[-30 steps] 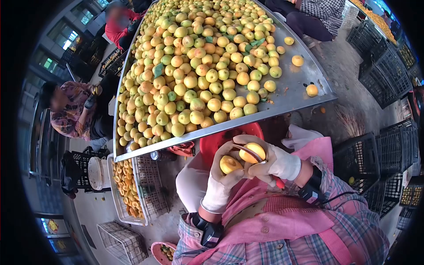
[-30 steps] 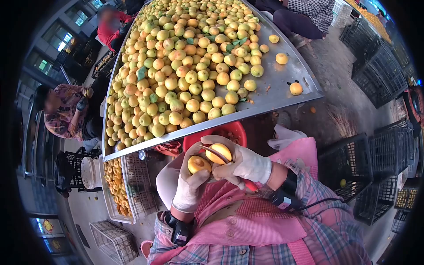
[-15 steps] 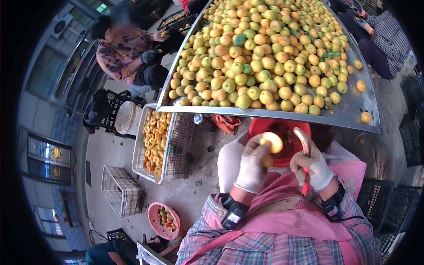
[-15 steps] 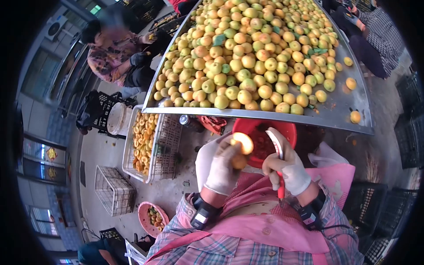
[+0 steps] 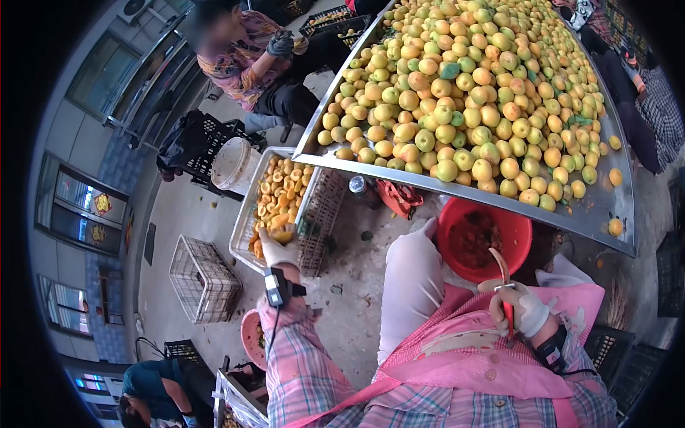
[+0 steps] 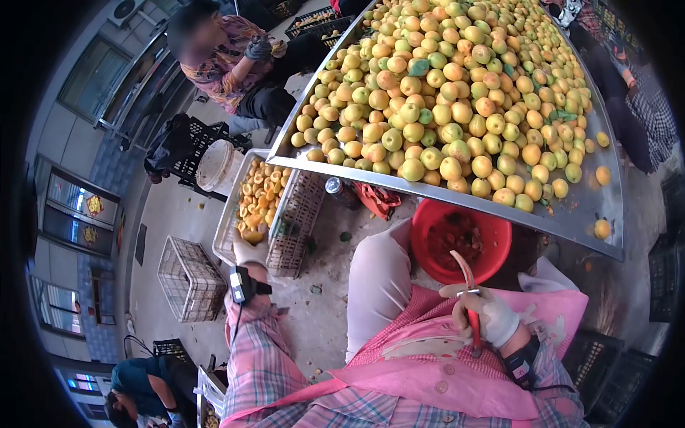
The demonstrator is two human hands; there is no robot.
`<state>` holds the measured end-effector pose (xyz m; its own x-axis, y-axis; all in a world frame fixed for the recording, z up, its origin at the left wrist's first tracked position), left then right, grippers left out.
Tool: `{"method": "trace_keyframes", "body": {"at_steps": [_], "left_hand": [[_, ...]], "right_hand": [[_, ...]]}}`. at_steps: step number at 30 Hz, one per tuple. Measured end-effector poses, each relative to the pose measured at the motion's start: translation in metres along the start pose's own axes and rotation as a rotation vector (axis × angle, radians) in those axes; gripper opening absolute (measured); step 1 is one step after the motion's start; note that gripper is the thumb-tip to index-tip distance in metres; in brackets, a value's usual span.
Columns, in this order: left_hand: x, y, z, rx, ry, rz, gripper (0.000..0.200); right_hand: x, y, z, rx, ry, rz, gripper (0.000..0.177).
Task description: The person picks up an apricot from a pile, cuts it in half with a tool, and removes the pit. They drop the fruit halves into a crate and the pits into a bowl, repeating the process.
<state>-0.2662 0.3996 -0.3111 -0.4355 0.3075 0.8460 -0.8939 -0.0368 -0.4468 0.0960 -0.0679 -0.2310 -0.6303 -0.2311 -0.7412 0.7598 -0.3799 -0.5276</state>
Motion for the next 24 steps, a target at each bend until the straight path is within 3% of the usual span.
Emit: {"method": "trace_keyframes", "body": {"at_steps": [1,2,3,5,7,9,12,15,17,18,21,24], "left_hand": [[0.012,0.003,-0.019,0.008,-0.077,-0.063,0.047],[0.011,-0.006,-0.024,0.019,0.114,0.378,0.048],[0.017,-0.018,-0.02,0.01,0.115,0.377,0.048],[0.001,-0.041,-0.012,-0.003,0.33,0.521,0.049],[-0.013,-0.103,0.04,-0.181,0.423,0.439,0.047],[-0.034,-0.155,0.083,-0.353,0.474,0.373,0.045],[-0.069,-0.228,0.15,-0.624,0.625,0.371,0.047],[-0.108,-0.28,0.218,-0.607,0.76,0.214,0.056],[-0.124,-0.309,0.266,-0.815,0.878,0.197,0.063],[-0.131,-0.32,0.285,-0.772,0.842,0.111,0.066],[-0.157,-0.335,0.323,-0.787,0.887,-0.052,0.063],[-0.172,-0.344,0.348,-0.776,0.959,-0.147,0.065]], "right_hand": [[-0.001,-0.004,0.0,0.0,0.004,0.002,0.037],[-0.001,-0.01,0.001,-0.018,-0.032,0.032,0.037],[0.0,-0.013,0.001,-0.035,-0.067,0.06,0.037],[0.0,-0.012,0.0,-0.058,-0.053,0.034,0.035],[-0.001,0.0,-0.002,0.007,-0.036,-0.041,0.033],[-0.022,0.008,-0.003,0.177,0.104,-0.06,0.026],[-0.055,0.018,-0.01,0.256,0.361,-0.168,0.023],[-0.1,0.012,-0.007,0.423,0.518,-0.205,0.014],[-0.126,0.009,-0.001,0.504,0.671,-0.215,0.013],[-0.137,0.006,0.003,0.488,0.838,-0.27,0.013],[-0.156,-0.002,0.015,0.492,1.043,-0.361,0.011],[-0.157,-0.003,0.024,0.476,1.103,-0.229,0.016]]}}
Point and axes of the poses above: each hand's wrist, its own z-axis away from the middle knuckle, its own y-axis out of the back of the hand, x = y × z, the point moved 7 cm from there along -z, towards the middle knuckle, and after that the axes turned 9 degrees about y, right-handed, at the moved point
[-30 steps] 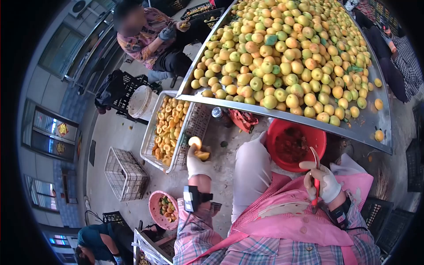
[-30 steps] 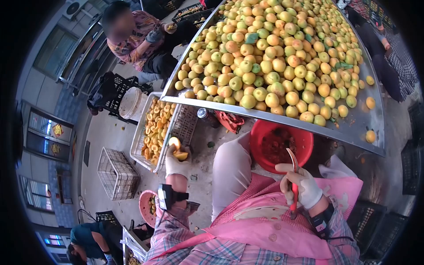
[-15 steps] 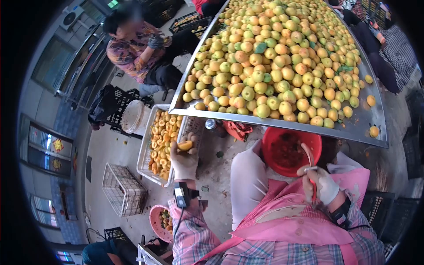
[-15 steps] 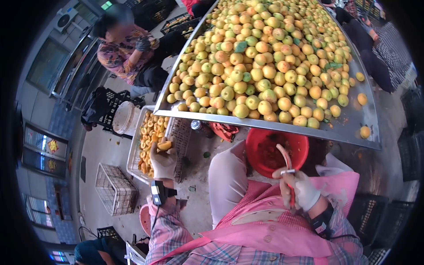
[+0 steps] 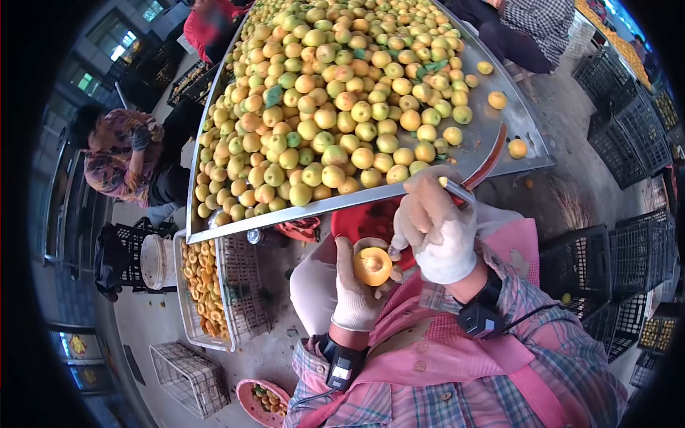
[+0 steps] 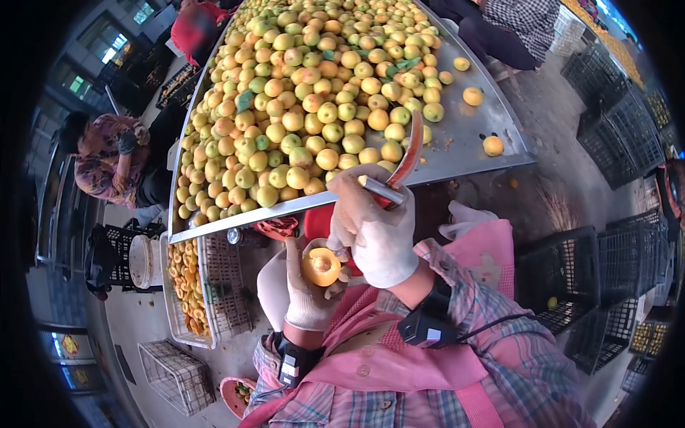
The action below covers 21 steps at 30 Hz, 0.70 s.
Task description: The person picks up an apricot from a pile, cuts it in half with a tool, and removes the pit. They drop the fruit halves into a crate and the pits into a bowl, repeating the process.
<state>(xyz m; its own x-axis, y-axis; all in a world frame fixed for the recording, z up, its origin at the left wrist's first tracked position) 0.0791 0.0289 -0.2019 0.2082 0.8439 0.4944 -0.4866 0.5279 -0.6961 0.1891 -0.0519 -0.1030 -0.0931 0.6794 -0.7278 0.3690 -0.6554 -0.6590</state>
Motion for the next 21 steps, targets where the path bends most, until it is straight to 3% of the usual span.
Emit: {"method": "trace_keyframes", "body": {"at_steps": [5,7,9,11,12,14,15,17,18,20,21], "left_hand": [[-0.018,-0.013,-0.004,-0.001,0.073,-0.035,0.067],[-0.018,-0.012,-0.001,0.102,-0.044,-0.199,0.062],[-0.028,-0.007,-0.005,0.12,0.033,-0.1,0.06],[-0.02,0.006,-0.007,0.192,-0.146,-0.34,0.061],[-0.023,0.01,-0.006,0.192,-0.145,-0.339,0.061],[0.006,-0.038,0.028,0.272,-0.854,-1.246,0.052],[0.007,-0.042,0.028,0.273,-0.853,-1.243,0.052],[-0.022,-0.004,0.003,0.228,-0.154,0.137,0.037],[-0.022,0.001,0.005,0.229,-0.152,0.14,0.037],[0.004,-0.019,0.02,0.253,-0.591,-1.194,0.069],[0.005,-0.013,0.019,0.254,-0.588,-1.193,0.069]], "right_hand": [[0.001,0.014,0.009,0.006,-0.017,-0.039,0.015],[0.0,0.013,0.011,-0.061,0.037,-0.004,0.015],[-0.003,0.013,0.014,0.015,0.007,-0.072,0.007],[-0.012,0.002,0.019,-0.133,0.039,0.166,0.017],[-0.009,0.002,0.019,-0.125,-0.014,0.122,0.02],[-0.006,0.003,0.022,-0.151,0.008,0.156,0.023],[-0.005,0.002,0.023,-0.176,0.03,0.188,0.026],[0.007,0.006,0.022,-0.13,-0.078,0.174,0.027],[0.015,0.009,0.023,-0.083,-0.185,0.159,0.029],[0.01,0.003,0.019,-0.19,-0.132,0.217,0.03],[0.007,-0.003,0.019,-0.292,-0.077,0.272,0.03]]}}
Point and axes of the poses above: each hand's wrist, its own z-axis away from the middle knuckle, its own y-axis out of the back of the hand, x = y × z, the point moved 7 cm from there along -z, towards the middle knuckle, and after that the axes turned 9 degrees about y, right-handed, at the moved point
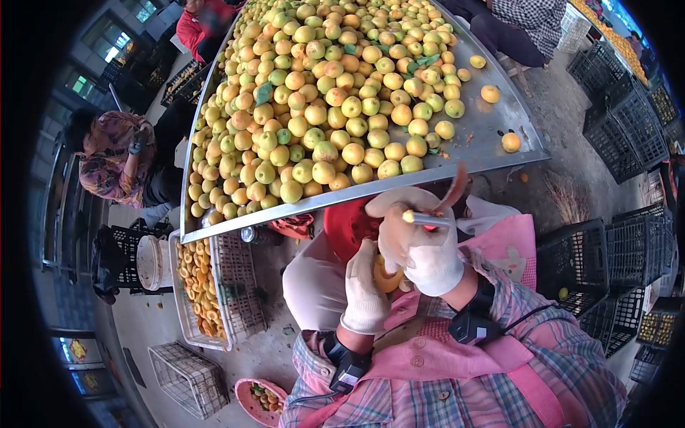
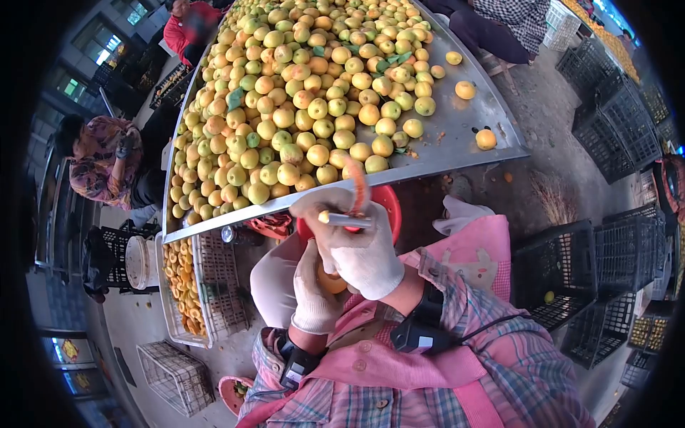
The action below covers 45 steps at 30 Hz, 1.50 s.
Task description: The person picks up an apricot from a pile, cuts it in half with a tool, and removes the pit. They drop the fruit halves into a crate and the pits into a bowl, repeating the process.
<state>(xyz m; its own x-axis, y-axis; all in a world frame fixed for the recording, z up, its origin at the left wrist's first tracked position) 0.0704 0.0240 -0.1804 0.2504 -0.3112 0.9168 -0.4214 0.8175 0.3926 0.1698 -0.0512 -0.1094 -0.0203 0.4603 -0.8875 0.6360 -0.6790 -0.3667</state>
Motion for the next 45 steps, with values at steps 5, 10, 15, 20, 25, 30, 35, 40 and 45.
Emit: {"method": "trace_keyframes", "body": {"at_steps": [5,10,15,20,25,30,35,40,45], "left_hand": [[-0.004,-0.009,0.0,-0.225,-0.086,-0.062,0.051],[0.003,-0.019,0.005,-0.402,0.048,0.274,0.04],[-0.028,-0.044,0.0,-0.496,0.252,0.836,0.028],[-0.025,-0.042,-0.018,-0.488,0.806,1.087,0.055],[-0.032,-0.005,-0.046,0.01,0.367,0.641,0.052],[0.02,0.02,-0.049,0.3,-0.174,-0.005,0.031],[0.039,0.03,-0.041,0.377,-0.271,-0.115,0.03],[0.003,0.039,-0.038,0.419,-0.127,0.0,0.045],[-0.069,0.035,-0.043,0.351,0.537,0.939,0.047]], "right_hand": [[-0.01,-0.014,-0.003,-0.144,-0.072,0.049,0.007],[-0.001,-0.006,-0.001,-0.176,-0.102,0.147,0.011],[-0.002,-0.012,0.003,-0.246,0.149,0.107,0.014],[0.009,0.028,0.002,0.237,-0.068,-0.098,0.038],[0.057,0.045,0.01,0.262,-0.292,0.003,0.016],[0.102,0.031,0.027,0.205,-0.476,-0.016,0.032],[0.1,0.012,0.03,0.14,-0.637,-0.19,0.03],[0.092,-0.004,0.032,0.027,-0.638,-0.216,0.03],[0.095,-0.006,0.024,-0.031,-0.605,-0.009,0.035]]}}
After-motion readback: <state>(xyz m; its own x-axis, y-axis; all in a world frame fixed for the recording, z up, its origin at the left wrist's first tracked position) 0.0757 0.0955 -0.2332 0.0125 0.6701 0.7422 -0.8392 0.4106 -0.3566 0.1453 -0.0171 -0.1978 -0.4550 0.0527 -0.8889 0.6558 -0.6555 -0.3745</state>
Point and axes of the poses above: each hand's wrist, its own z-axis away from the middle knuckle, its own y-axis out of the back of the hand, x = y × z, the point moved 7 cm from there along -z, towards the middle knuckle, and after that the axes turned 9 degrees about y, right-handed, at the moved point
